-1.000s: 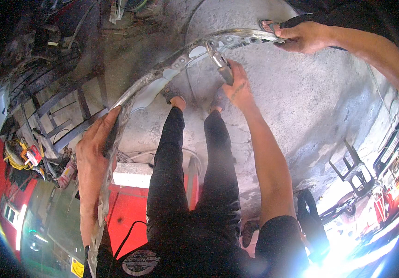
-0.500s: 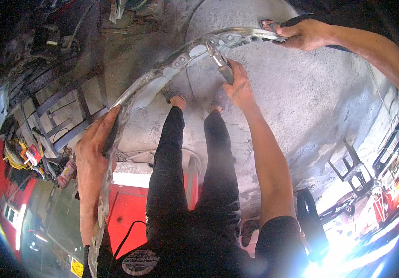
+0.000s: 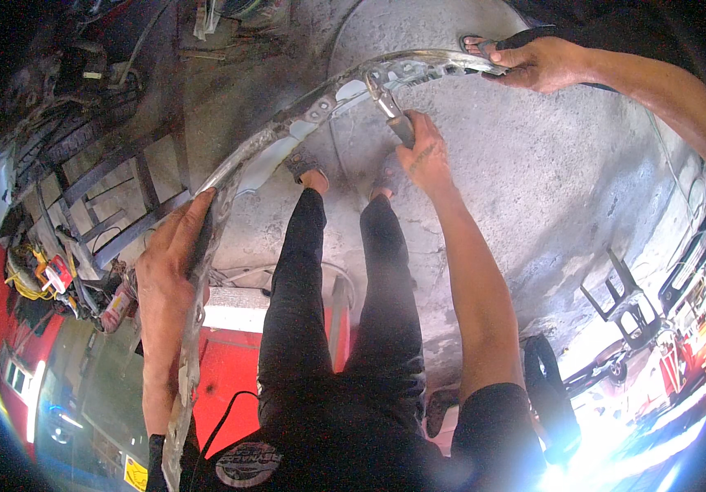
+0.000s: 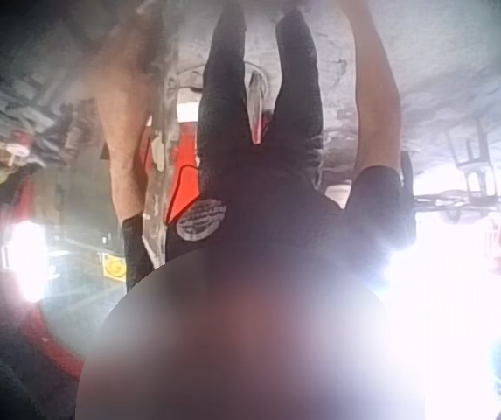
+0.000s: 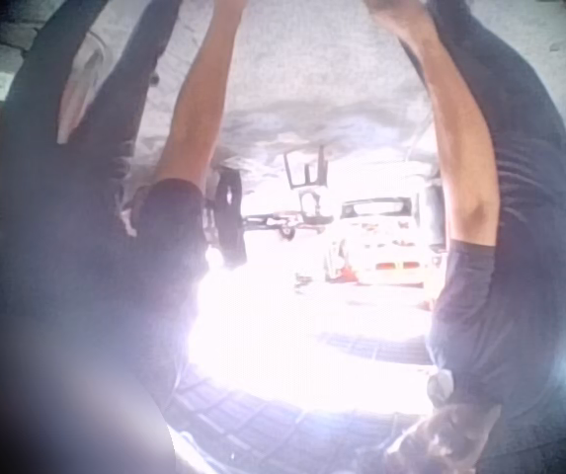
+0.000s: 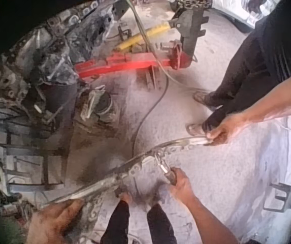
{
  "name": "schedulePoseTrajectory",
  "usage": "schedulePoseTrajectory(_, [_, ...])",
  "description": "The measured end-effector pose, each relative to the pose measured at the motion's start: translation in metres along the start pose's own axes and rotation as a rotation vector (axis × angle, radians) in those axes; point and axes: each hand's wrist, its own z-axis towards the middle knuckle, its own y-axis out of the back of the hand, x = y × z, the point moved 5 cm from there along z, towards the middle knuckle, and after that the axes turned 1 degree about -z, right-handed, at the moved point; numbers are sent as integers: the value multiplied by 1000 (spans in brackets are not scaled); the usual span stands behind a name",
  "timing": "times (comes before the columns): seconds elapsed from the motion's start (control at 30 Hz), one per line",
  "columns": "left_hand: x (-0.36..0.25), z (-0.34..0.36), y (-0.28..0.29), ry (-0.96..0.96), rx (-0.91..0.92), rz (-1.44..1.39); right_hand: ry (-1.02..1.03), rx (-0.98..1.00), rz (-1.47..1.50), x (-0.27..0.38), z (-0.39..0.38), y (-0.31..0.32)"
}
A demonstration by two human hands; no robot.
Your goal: The person removes a metal trim piece from a car door frame, then uses a hammer to tap and shape the metal. They later lift and fit the door panel back onto the car body, aligning it with the frame.
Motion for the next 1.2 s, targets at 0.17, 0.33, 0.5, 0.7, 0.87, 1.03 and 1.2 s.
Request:
schedulePoseTrajectory(0.17, [-7,-3,-5,-4,24,3,-62,-19,-16,4,-8,1])
schedulePoseTrajectory(0.33, [-9,-5,-5,-34,25,27,-53,-32,-1,8,-16,3])
schedulePoseTrajectory(0.5, [-12,-7,-7,-38,17,15,-117,-17,3,20,-25,8])
schedulePoseTrajectory(0.7, [-14,-8,-8,-51,8,33,-161,-7,-11,34,-33,12])
schedulePoseTrajectory(0.87, [-14,-8,-9,-59,5,48,-182,1,-41,37,-36,12])
schedulePoseTrajectory(1.03, [-13,-8,-10,-61,2,45,-201,16,-55,50,-38,17])
schedulePoseTrajectory(1.2, [-13,-6,-6,-37,10,4,-210,41,-28,50,-39,18])
